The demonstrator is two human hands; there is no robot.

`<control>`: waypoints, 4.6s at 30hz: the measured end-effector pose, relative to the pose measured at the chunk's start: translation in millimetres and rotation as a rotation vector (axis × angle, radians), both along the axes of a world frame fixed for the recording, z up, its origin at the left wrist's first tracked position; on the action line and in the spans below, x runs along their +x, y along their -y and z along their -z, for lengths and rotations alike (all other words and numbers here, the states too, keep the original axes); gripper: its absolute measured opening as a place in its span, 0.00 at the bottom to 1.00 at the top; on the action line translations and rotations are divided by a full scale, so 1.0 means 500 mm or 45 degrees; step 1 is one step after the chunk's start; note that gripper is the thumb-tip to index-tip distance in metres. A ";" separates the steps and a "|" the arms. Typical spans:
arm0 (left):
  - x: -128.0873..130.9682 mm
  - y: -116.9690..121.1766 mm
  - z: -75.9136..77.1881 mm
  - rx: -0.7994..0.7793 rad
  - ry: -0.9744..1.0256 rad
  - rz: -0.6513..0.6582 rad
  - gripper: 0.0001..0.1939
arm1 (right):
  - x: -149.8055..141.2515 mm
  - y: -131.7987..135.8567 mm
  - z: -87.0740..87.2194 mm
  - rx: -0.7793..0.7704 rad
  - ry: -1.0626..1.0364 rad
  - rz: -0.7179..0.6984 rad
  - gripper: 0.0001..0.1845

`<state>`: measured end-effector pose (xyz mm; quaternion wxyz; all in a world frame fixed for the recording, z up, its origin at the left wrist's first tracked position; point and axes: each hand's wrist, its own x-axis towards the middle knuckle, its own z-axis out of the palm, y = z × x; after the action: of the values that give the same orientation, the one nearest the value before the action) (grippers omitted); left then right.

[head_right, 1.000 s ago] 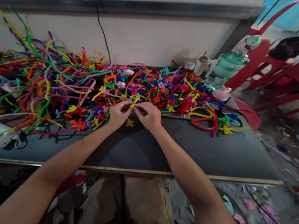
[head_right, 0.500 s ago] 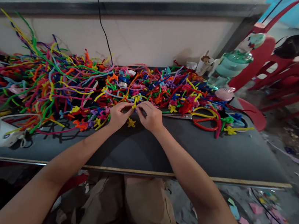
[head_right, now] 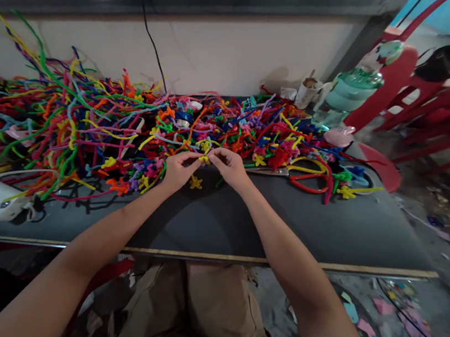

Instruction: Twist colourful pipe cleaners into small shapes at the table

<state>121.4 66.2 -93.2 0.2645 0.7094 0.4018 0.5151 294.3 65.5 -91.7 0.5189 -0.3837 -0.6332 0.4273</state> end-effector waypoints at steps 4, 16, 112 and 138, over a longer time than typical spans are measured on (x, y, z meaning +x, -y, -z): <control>0.001 -0.002 -0.003 -0.120 0.049 -0.004 0.10 | -0.004 0.008 -0.001 0.051 0.041 0.174 0.20; -0.001 -0.001 0.000 -0.006 -0.008 0.041 0.08 | -0.001 0.000 0.003 -0.315 -0.037 -0.113 0.24; 0.003 0.012 -0.016 -0.123 -0.061 -0.060 0.09 | -0.017 0.029 -0.004 0.465 0.581 0.394 0.11; 0.005 -0.003 0.005 -0.219 0.023 -0.050 0.13 | -0.008 -0.006 0.013 -0.222 0.000 0.116 0.28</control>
<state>123.8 67.9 -95.8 0.3180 0.6713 0.4562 0.4901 290.2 68.4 -98.3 0.5025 -0.4558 -0.5755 0.4566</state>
